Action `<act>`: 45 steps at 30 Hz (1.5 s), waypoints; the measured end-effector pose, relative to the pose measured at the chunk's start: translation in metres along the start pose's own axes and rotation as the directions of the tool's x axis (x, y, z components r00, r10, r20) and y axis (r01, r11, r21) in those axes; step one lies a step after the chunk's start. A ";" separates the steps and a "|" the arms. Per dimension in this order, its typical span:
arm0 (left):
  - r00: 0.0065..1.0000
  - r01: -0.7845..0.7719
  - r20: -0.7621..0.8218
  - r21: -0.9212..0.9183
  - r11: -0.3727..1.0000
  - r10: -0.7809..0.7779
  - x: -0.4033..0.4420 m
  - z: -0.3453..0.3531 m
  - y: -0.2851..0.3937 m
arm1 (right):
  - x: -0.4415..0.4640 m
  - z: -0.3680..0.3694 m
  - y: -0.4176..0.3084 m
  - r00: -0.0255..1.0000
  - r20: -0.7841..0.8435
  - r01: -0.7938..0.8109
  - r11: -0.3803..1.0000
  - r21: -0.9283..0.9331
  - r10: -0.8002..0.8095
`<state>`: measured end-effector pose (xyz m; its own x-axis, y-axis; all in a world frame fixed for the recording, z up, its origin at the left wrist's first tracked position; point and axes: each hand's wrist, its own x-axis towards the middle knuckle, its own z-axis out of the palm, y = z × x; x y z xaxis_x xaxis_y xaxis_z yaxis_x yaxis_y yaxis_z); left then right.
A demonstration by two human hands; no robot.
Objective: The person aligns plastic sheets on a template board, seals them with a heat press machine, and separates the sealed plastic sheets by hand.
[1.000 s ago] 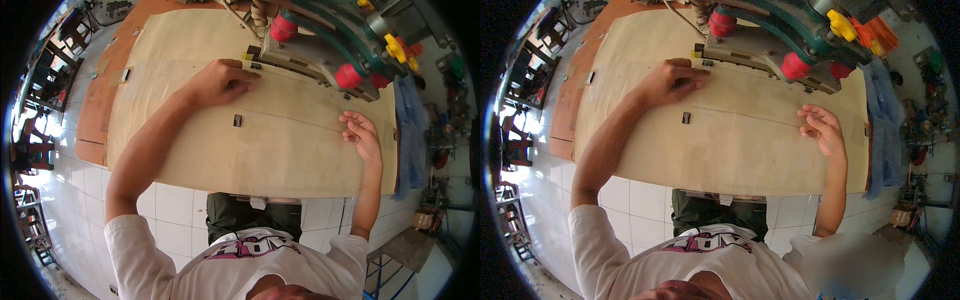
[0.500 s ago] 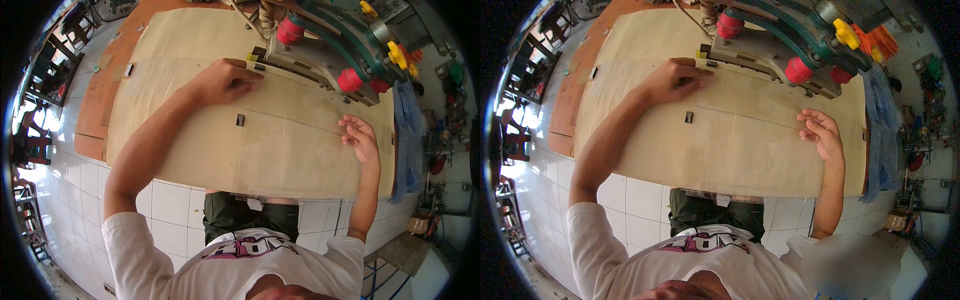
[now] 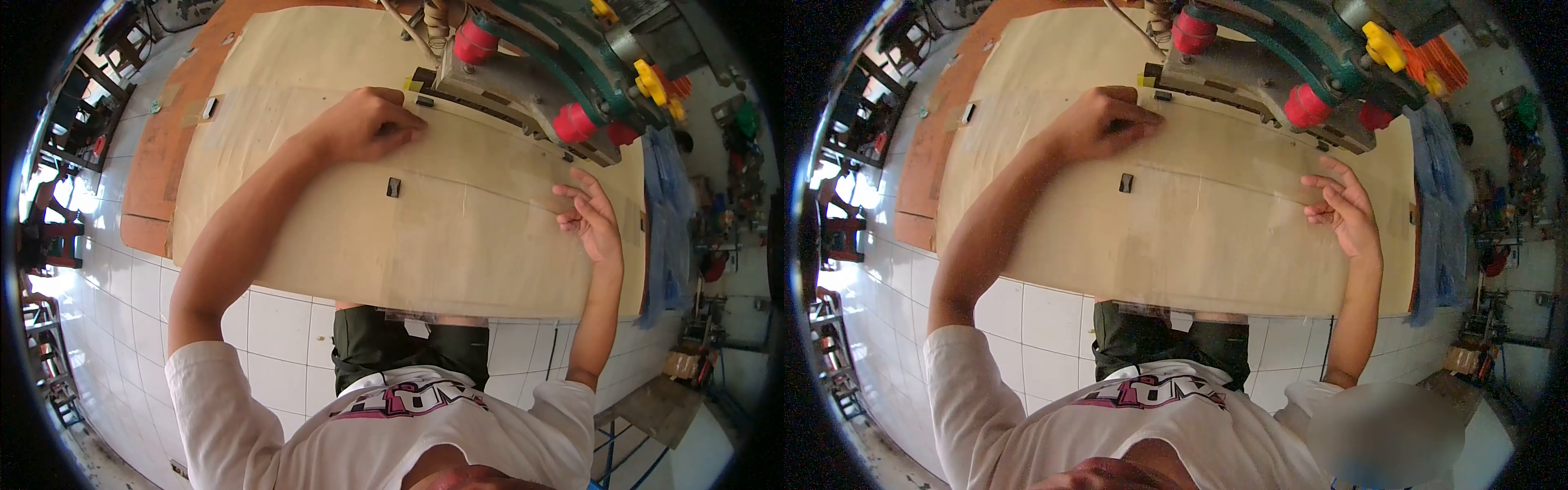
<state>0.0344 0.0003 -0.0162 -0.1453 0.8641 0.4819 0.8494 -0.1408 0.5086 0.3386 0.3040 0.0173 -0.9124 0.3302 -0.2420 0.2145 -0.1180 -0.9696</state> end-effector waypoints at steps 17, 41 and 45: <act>1.000 -0.012 -0.027 0.036 0.999 0.013 0.000 0.004 0.002 | -0.156 0.038 0.067 0.915 -0.131 0.394 0.778 0.490 -0.381; 0.988 0.147 -0.040 -0.040 0.988 -0.149 -0.001 0.003 0.005 | -0.212 0.032 -0.058 0.346 -0.675 -0.022 0.713 -0.701 -0.652; 0.980 0.201 -0.001 -0.053 0.978 -0.201 0.000 0.000 0.014 | -0.235 0.034 -0.105 0.136 -0.519 -0.071 0.514 -0.855 -0.844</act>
<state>0.0460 -0.0014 -0.0088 -0.3133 0.8745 0.3704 0.7748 0.0098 0.6321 0.5184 0.2067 0.1771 -0.1236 0.6306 0.7662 0.4734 0.7161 -0.5129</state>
